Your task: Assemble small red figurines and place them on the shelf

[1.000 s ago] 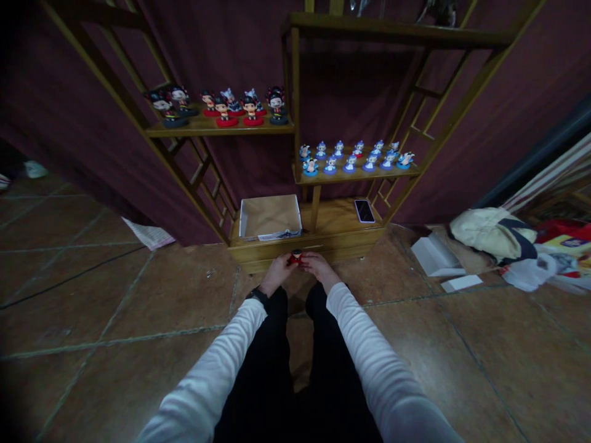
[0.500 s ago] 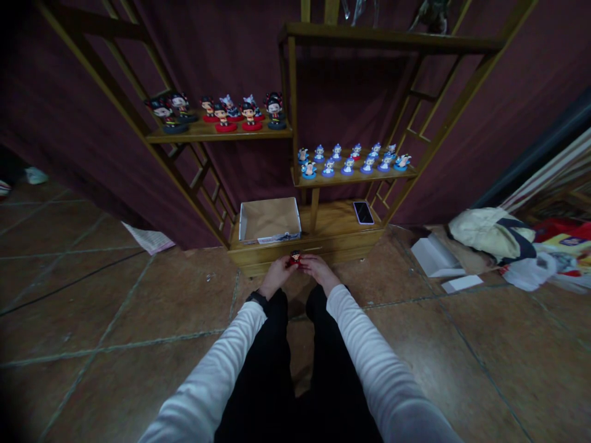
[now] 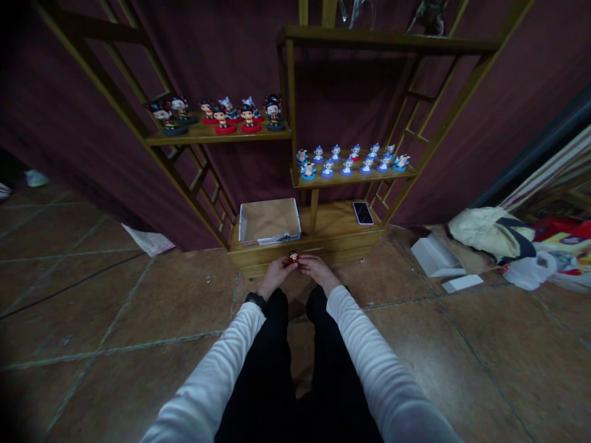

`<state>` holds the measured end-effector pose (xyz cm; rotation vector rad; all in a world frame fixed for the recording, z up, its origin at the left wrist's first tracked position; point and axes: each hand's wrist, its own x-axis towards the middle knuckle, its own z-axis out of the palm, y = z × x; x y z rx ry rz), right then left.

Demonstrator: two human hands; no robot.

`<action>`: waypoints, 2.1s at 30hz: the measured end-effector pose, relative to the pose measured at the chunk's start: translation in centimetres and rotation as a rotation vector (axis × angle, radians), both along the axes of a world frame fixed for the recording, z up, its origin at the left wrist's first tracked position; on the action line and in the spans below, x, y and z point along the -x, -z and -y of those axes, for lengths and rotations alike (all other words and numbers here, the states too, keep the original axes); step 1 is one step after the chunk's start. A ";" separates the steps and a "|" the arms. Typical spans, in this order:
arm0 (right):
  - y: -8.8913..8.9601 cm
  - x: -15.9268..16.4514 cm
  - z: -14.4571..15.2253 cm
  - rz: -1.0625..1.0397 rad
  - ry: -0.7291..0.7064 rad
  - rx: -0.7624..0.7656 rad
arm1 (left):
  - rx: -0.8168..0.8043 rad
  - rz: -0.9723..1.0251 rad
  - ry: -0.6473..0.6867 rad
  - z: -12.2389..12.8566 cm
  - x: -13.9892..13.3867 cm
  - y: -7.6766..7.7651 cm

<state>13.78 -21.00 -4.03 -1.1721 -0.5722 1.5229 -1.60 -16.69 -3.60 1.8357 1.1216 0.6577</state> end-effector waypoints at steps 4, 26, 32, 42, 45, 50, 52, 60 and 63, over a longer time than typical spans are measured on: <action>-0.3 0.1 0.1 -0.008 -0.003 -0.007 | -0.002 0.027 -0.025 -0.1 -0.1 0.1; -0.9 0.2 0.0 -0.002 0.015 0.030 | 0.062 0.122 0.059 0.0 -0.1 0.3; -0.6 0.2 0.0 -0.012 0.002 0.026 | -0.044 -0.049 -0.107 0.1 0.0 0.0; 0.0 0.2 0.0 0.017 -0.002 -0.028 | -0.056 -0.010 -0.086 0.2 -0.2 0.2; 0.2 0.0 -0.1 0.025 0.007 -0.018 | -0.020 0.088 -0.006 0.0 -0.2 0.8; 0.3 -0.1 -0.2 -0.006 0.011 0.000 | -0.002 0.112 0.012 -0.2 -0.1 1.2; 0.2 -0.1 -0.2 -0.021 0.014 0.012 | -0.006 0.114 0.031 -0.3 -0.1 1.3; -0.4 0.1 0.1 -0.073 0.043 -0.027 | 0.072 0.269 -0.092 -0.9 -0.2 2.0; -0.5 0.1 0.1 -0.080 0.043 -0.034 | 0.143 0.349 -0.120 -1.0 -0.3 2.1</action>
